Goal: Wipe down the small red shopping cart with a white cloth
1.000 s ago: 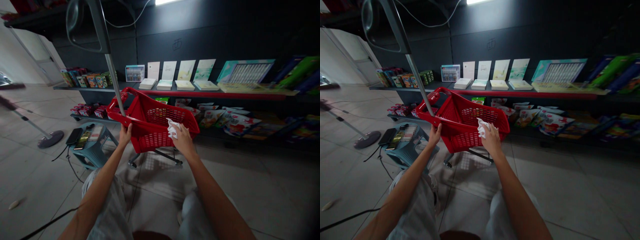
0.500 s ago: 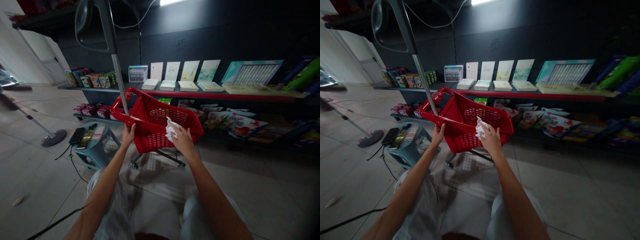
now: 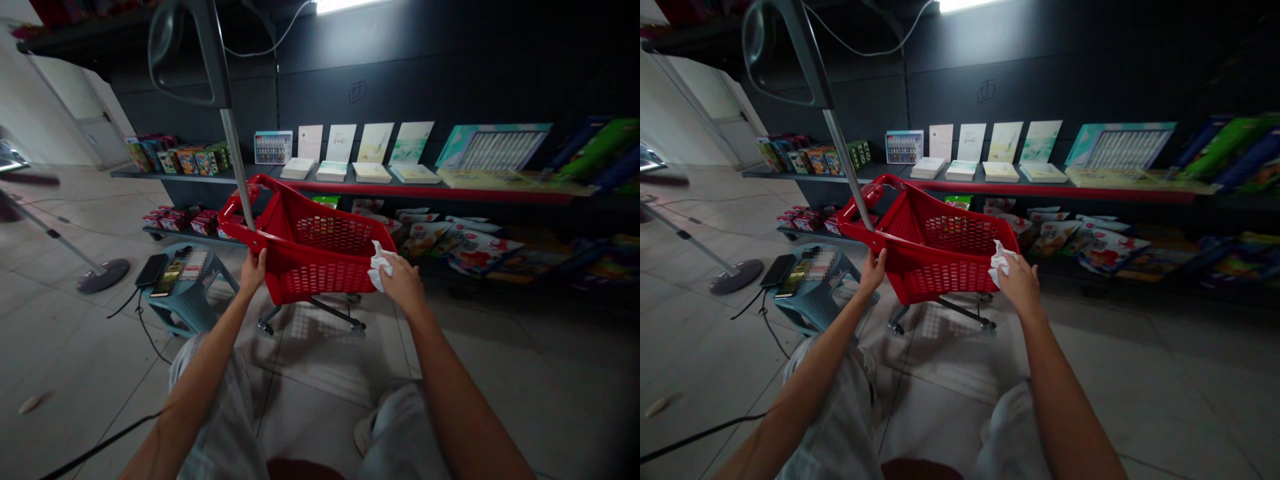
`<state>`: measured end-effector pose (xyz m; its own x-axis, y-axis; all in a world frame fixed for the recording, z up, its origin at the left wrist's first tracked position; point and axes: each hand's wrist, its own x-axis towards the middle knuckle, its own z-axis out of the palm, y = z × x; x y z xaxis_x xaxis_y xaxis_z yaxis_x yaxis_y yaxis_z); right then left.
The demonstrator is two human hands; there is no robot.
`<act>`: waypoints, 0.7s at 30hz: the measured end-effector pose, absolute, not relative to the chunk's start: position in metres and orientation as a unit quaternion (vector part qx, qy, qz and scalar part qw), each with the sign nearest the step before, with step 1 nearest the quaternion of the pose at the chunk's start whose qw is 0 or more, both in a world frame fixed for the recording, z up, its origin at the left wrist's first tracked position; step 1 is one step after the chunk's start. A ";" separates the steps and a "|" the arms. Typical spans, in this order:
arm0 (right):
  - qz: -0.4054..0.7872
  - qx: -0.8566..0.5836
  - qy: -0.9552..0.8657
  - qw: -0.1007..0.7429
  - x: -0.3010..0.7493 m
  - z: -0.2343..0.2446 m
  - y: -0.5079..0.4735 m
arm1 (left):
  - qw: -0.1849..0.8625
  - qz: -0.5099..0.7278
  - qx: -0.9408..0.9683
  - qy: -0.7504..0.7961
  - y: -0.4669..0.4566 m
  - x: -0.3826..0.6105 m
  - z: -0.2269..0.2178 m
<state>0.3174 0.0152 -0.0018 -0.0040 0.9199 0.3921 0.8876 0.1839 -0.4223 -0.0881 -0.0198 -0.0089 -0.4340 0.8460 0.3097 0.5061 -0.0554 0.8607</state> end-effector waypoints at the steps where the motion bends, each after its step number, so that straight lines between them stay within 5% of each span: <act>1: 0.020 -0.631 -0.711 0.310 0.314 -0.003 0.015 | 0.160 0.513 0.508 0.673 -0.022 -0.087 -0.009; 21: -0.015 -0.471 -0.797 0.378 0.182 0.012 -0.008 | 0.153 0.446 0.508 0.721 -0.025 -0.075 -0.009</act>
<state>0.1822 -0.0079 0.0125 -0.2717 0.7388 0.6167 0.7622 0.5565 -0.3308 -0.0750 -0.0248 -0.0087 -0.4378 0.8686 0.2321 0.5951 0.0865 0.7990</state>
